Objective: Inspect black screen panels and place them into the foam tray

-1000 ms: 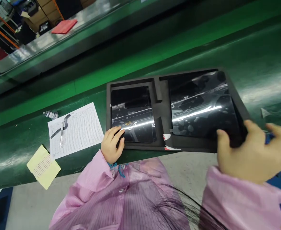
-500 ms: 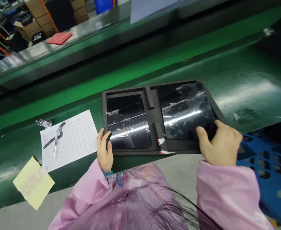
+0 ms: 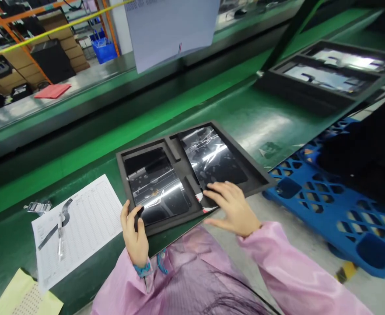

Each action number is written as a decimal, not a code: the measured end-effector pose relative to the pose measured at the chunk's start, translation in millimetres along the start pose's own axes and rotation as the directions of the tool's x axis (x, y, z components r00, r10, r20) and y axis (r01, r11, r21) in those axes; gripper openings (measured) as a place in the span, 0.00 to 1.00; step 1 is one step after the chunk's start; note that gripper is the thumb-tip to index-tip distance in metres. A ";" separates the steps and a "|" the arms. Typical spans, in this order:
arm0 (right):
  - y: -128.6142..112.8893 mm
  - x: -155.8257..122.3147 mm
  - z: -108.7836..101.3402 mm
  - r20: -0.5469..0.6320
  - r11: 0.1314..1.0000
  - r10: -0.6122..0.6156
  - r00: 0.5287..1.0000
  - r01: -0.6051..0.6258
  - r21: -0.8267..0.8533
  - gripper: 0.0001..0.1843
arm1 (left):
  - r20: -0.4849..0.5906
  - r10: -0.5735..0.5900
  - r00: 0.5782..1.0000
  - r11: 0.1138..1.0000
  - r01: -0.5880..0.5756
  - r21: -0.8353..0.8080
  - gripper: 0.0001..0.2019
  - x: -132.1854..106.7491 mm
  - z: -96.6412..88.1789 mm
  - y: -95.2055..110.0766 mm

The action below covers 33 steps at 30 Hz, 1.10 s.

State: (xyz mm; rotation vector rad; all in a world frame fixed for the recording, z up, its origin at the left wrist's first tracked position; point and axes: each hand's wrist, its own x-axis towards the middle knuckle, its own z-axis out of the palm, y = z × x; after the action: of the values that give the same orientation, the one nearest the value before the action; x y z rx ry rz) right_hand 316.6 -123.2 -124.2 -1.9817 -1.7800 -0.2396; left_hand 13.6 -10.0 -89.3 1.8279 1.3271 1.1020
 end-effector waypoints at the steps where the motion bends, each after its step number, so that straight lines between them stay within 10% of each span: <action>1: -5.5 -5.0 4.7 -0.003 1.000 -0.029 1.000 0.029 0.008 0.36 | -0.001 0.006 1.000 1.000 -0.006 0.015 0.15 -0.6 -3.3 0.6; 6: 12.0 11.8 17.9 0.029 0.996 -0.071 0.997 0.069 0.059 0.30 | -0.018 0.034 0.999 0.978 -0.029 0.208 0.20 -0.7 -37.2 -14.7; 13: 49.7 154.3 54.6 0.122 0.987 -0.084 0.989 0.066 0.146 0.34 | 0.128 0.075 0.989 0.751 -0.141 0.645 0.25 -7.3 -53.5 -47.8; 20: -66.5 297.5 135.7 -0.091 0.947 0.246 0.965 -0.220 0.234 0.36 | 0.084 0.078 0.993 0.752 -0.114 0.649 0.23 -7.6 -50.2 -45.2; 23: -146.3 304.2 161.3 -0.045 0.925 0.243 0.969 -0.218 0.311 0.30 | 0.080 0.080 0.994 0.751 -0.113 0.650 0.23 -10.4 -51.8 -45.7; 27: -223.0 266.6 169.5 0.076 0.909 -0.103 0.992 0.063 0.412 0.22 | 0.073 0.049 0.996 0.753 -0.085 0.652 0.23 -10.3 -53.3 -45.5; 30: -219.3 240.6 158.9 0.108 0.867 -0.308 0.945 0.232 0.441 0.21 | 0.070 0.057 0.996 0.757 -0.089 0.647 0.23 -7.2 -56.8 -46.4; 33: -154.2 240.3 141.2 0.128 0.899 -0.284 0.950 0.217 0.381 0.22 | 0.080 0.052 0.995 0.750 -0.092 0.654 0.23 -8.1 -61.0 -46.3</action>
State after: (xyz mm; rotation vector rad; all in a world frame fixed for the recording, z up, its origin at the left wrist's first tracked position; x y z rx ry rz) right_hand 177.0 162.9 -111.9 -1.5524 -2.0254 0.1872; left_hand -62.0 -3.1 -102.5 2.4034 1.7743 0.6287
